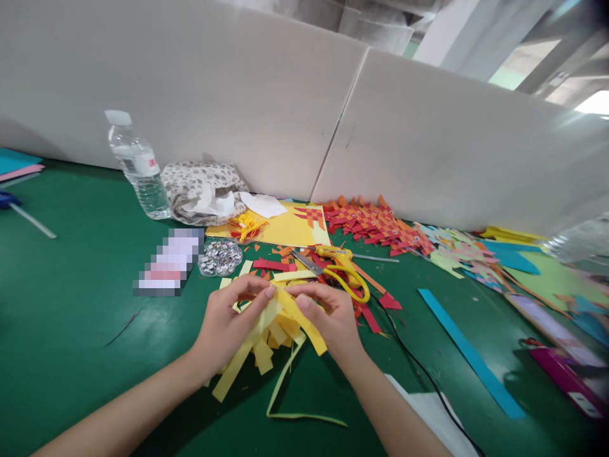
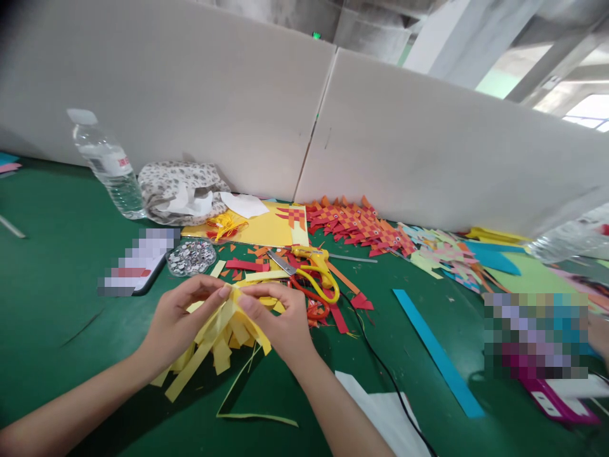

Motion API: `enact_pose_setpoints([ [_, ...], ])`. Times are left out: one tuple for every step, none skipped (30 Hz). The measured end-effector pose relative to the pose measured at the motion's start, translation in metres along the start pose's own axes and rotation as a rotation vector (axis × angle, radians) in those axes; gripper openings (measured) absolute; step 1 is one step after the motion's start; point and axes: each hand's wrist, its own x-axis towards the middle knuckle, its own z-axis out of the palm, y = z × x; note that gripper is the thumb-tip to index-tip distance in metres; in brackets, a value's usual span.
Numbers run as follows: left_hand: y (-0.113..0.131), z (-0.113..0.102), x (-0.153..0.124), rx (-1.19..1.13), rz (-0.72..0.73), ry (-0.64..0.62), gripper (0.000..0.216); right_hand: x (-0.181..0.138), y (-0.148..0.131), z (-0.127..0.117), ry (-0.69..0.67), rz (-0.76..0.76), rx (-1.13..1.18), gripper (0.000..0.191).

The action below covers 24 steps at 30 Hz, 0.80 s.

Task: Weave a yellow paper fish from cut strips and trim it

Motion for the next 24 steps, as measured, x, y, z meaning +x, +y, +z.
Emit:
enact_pose_setpoints([
  [-0.001,0.000,0.001,-0.004,-0.002,-0.011,0.012,0.001,0.000,0.000,0.007,0.026,-0.018,0.018],
  [-0.002,0.000,0.001,-0.010,-0.008,-0.024,0.012,0.001,0.000,0.001,0.023,0.052,-0.037,0.017],
  [-0.003,0.000,0.002,-0.021,-0.019,-0.039,0.012,0.002,0.001,0.002,0.040,0.077,-0.048,0.015],
  [-0.004,0.000,0.003,-0.035,-0.036,-0.060,0.013,0.003,0.002,0.003,0.054,0.098,-0.047,0.014],
  [-0.006,0.000,0.004,-0.052,-0.055,-0.082,0.014,0.004,0.003,0.004,0.065,0.112,-0.036,0.012],
  [-0.007,0.000,0.005,-0.069,-0.078,-0.106,0.015,0.004,0.004,0.004,0.068,0.124,-0.023,0.012],
  [-0.008,0.000,0.007,-0.082,-0.102,-0.131,0.016,0.005,0.006,0.004,0.066,0.135,-0.010,0.012],
  [-0.010,0.000,0.008,-0.090,-0.123,-0.152,0.018,0.005,0.007,0.004,0.062,0.148,0.003,0.013],
  [-0.011,0.000,0.009,-0.092,-0.144,-0.170,0.021,0.005,0.009,0.003,0.054,0.160,0.016,0.013],
  [-0.013,0.000,0.009,-0.093,-0.161,-0.186,0.023,0.006,0.010,0.002,0.046,0.171,0.030,0.014],
  [-0.014,0.000,0.010,-0.094,-0.174,-0.198,0.024,0.006,0.011,0.002,0.037,0.178,0.045,0.014],
  [-0.015,-0.001,0.011,-0.099,-0.183,-0.208,0.024,0.006,0.012,0.001,0.027,0.183,0.060,0.014],
  [-0.016,-0.001,0.011,-0.107,-0.189,-0.215,0.023,0.007,0.013,0.000,0.021,0.183,0.073,0.015],
  [-0.017,-0.001,0.011,-0.117,-0.196,-0.222,0.023,0.007,0.013,0.000,0.018,0.183,0.083,0.015],
  [-0.018,-0.001,0.012,-0.128,-0.204,-0.231,0.023,0.008,0.013,-0.001,0.019,0.183,0.090,0.015],
  [-0.018,-0.001,0.012,-0.139,-0.215,-0.236,0.023,0.008,0.013,-0.001,0.021,0.185,0.096,0.014],
  [-0.018,-0.002,0.013,-0.150,-0.227,-0.241,0.024,0.009,0.013,-0.002,0.024,0.187,0.101,0.014],
  [-0.017,-0.002,0.013,-0.164,-0.239,-0.248,0.024,0.009,0.012,-0.002,0.028,0.189,0.105,0.013],
  [-0.016,-0.002,0.014,-0.180,-0.251,-0.255,0.024,0.009,0.011,-0.002,0.029,0.192,0.107,0.013],
  [-0.015,-0.003,0.015,-0.194,-0.260,-0.259,0.025,0.010,0.011,-0.003,0.029,0.194,0.108,0.013],
  [-0.014,-0.004,0.015,-0.203,-0.270,-0.265,0.026,0.010,0.010,-0.003,0.027,0.194,0.108,0.014],
  [-0.012,-0.005,0.016,-0.206,-0.282,-0.272,0.027,0.010,0.010,-0.003,0.024,0.195,0.108,0.014],
  [-0.010,-0.006,0.017,-0.203,-0.297,-0.281,0.028,0.010,0.011,-0.003,0.023,0.194,0.109,0.015],
  [-0.008,-0.008,0.018,-0.195,-0.314,-0.288,0.029,0.010,0.011,-0.003,0.021,0.193,0.111,0.015],
])
